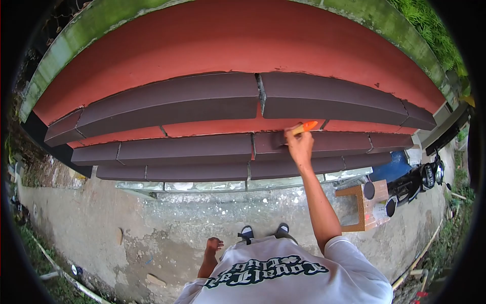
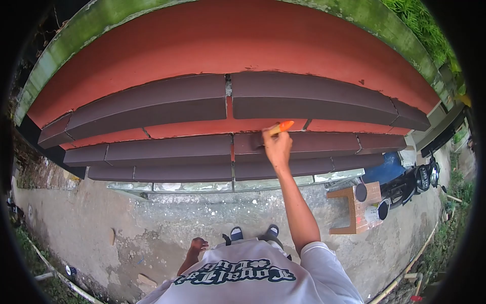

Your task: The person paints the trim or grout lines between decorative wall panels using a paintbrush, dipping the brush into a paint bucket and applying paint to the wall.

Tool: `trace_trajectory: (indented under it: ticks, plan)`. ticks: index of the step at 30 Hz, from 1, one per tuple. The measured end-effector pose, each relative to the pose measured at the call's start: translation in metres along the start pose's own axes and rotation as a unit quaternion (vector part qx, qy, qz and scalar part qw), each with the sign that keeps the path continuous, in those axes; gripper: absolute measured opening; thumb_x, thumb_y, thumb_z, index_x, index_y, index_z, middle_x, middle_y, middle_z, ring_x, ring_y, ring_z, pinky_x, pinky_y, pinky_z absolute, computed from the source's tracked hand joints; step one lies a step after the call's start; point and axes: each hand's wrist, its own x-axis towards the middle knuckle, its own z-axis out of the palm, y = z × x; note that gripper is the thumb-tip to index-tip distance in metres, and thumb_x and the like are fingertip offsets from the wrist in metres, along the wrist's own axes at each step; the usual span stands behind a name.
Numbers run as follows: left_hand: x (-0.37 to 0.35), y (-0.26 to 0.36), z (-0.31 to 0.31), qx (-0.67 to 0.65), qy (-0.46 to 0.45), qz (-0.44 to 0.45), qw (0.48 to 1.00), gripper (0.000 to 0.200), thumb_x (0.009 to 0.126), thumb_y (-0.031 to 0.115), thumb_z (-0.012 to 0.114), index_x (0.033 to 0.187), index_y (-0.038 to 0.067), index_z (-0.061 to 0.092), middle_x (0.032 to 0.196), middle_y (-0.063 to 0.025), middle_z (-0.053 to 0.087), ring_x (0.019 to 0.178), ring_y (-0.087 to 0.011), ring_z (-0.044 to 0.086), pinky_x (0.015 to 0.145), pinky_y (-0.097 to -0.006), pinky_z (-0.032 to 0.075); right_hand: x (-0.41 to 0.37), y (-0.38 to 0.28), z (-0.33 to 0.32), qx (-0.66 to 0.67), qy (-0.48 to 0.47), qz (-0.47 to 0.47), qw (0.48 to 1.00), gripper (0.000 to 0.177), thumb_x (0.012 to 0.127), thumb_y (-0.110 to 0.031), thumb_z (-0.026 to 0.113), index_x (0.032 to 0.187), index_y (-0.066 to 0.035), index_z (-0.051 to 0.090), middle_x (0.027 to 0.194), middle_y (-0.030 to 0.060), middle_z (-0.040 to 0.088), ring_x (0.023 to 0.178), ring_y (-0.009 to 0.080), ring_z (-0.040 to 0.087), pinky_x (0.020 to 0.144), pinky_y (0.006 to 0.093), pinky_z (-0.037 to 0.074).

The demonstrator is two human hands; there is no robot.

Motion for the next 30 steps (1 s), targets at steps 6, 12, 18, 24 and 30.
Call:
trace_trajectory:
  ticks: [6,12,18,24,30]
  plan:
    - [-0.006,0.010,0.005,0.018,-0.008,0.005,1.000,0.025,0.101,0.018,0.047,0.119,0.007,0.059,0.114,-0.0137,0.075,0.094,-0.0273,0.075,0.073,-0.0418,0.054,-0.019,-0.004,0.021,0.054,-0.067,0.033,0.996,0.021,0.094,-0.021,0.074,0.097,-0.001,0.070,0.082,0.0129,0.074,0.081,0.0206,0.076,0.065,0.0364,0.063]
    - [-0.006,0.008,0.011,-0.007,-0.003,0.015,1.000,0.025,0.099,0.018,0.049,0.119,0.007,0.060,0.111,-0.0135,0.075,0.095,-0.0279,0.075,0.071,-0.0414,0.054,0.008,0.006,-0.061,-0.231,0.035,-0.082,0.969,0.017,0.092,-0.018,0.070,0.093,-0.001,0.071,0.088,0.0212,0.074,0.083,0.0409,0.074,0.075,0.0483,0.058]
    - [-0.008,-0.005,0.016,0.009,-0.001,-0.011,1.000,0.022,0.098,0.015,0.051,0.112,0.006,0.064,0.106,-0.0128,0.076,0.090,-0.0270,0.076,0.068,-0.0398,0.055,-0.018,-0.019,-0.011,-0.235,-0.011,-0.174,0.956,0.017,0.092,-0.018,0.072,0.093,-0.001,0.071,0.086,0.0205,0.072,0.077,0.0418,0.072,0.070,0.0532,0.055]
    - [-0.001,-0.006,0.017,0.073,-0.028,-0.002,0.997,0.022,0.098,0.015,0.052,0.113,0.006,0.064,0.105,-0.0126,0.076,0.089,-0.0259,0.076,0.067,-0.0393,0.054,-0.024,-0.040,0.025,-0.027,-0.116,-0.026,0.993,0.023,0.094,-0.025,0.074,0.097,-0.003,0.073,0.082,0.0161,0.074,0.077,0.0313,0.074,0.073,0.0393,0.055]
    - [-0.012,0.023,0.033,0.019,-0.004,0.028,0.999,0.020,0.097,0.015,0.050,0.113,0.009,0.059,0.109,-0.0111,0.075,0.094,-0.0262,0.075,0.073,-0.0423,0.053,0.029,0.053,-0.101,-0.018,-0.022,0.014,0.999,0.018,0.094,-0.020,0.073,0.098,-0.003,0.073,0.088,0.0154,0.075,0.080,0.0291,0.077,0.074,0.0425,0.059]
